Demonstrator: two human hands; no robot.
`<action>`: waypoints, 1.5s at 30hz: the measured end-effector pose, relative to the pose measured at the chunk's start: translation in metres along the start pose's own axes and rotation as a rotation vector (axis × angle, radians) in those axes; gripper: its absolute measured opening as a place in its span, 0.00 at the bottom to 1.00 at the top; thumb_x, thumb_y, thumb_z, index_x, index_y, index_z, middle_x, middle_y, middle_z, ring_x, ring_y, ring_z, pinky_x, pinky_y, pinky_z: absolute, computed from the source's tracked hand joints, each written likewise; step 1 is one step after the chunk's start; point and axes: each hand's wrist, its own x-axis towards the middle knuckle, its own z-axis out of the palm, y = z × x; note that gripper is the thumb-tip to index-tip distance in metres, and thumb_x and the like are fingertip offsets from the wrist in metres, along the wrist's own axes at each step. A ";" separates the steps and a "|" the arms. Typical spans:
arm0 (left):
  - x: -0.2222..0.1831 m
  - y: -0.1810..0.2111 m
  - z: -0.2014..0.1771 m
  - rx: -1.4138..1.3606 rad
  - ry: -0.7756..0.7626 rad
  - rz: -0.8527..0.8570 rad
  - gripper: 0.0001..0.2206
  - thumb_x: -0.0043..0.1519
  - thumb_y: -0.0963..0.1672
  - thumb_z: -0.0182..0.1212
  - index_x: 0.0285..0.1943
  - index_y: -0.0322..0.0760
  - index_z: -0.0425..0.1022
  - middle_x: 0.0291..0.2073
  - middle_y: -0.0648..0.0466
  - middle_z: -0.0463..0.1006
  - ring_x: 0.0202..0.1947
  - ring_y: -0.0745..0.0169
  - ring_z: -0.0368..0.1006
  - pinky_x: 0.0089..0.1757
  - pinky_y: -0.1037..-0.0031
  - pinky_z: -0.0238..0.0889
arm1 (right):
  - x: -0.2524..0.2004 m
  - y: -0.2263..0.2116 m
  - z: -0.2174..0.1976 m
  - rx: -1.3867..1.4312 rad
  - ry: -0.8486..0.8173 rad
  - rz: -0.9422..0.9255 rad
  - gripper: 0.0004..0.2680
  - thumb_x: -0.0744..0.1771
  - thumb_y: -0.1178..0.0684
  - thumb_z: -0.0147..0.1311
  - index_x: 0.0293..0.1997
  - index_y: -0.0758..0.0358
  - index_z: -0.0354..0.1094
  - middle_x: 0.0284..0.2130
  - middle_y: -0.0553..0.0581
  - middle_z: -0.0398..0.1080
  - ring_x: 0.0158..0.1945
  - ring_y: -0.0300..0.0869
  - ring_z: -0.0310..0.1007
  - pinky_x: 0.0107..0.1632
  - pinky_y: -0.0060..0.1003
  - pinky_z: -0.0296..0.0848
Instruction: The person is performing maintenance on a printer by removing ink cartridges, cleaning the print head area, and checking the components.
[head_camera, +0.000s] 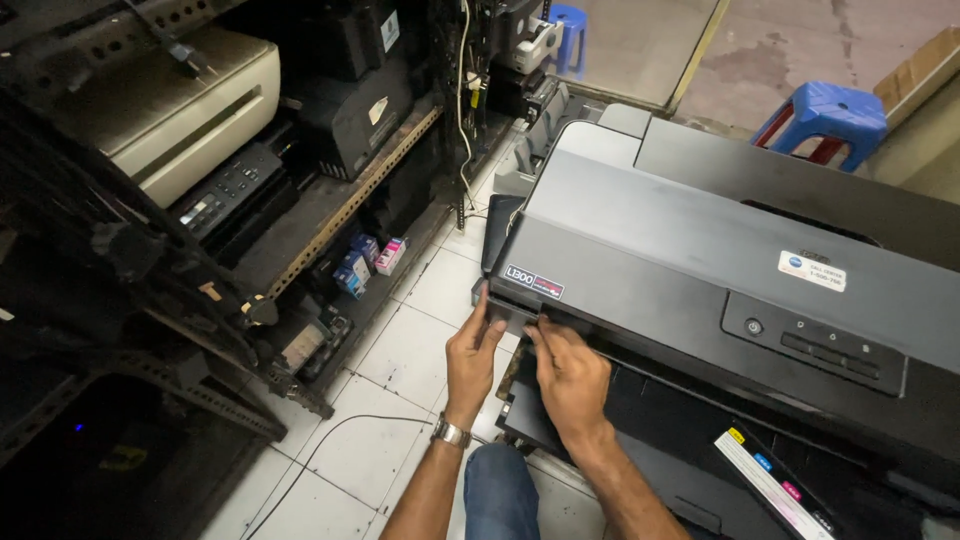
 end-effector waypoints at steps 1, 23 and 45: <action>-0.001 0.003 0.003 0.017 0.019 0.019 0.23 0.66 0.40 0.60 0.72 0.35 0.67 0.63 0.37 0.74 0.64 0.42 0.68 0.60 0.58 0.66 | 0.001 0.001 -0.001 0.020 -0.008 -0.005 0.03 0.66 0.55 0.65 0.40 0.59 0.81 0.30 0.56 0.81 0.33 0.49 0.82 0.32 0.39 0.78; -0.003 0.000 0.007 -0.102 0.048 -0.069 0.22 0.63 0.42 0.66 0.68 0.34 0.72 0.60 0.40 0.77 0.63 0.45 0.70 0.59 0.62 0.67 | 0.007 -0.005 -0.007 0.078 0.037 0.076 0.05 0.65 0.54 0.67 0.42 0.59 0.80 0.32 0.57 0.81 0.35 0.51 0.82 0.32 0.40 0.78; 0.012 -0.015 0.015 -0.041 0.234 0.078 0.17 0.62 0.40 0.67 0.61 0.38 0.79 0.53 0.43 0.82 0.55 0.58 0.76 0.53 0.68 0.73 | 0.011 -0.008 -0.007 0.226 0.102 0.050 0.03 0.65 0.59 0.66 0.40 0.64 0.81 0.32 0.61 0.81 0.38 0.53 0.83 0.39 0.40 0.79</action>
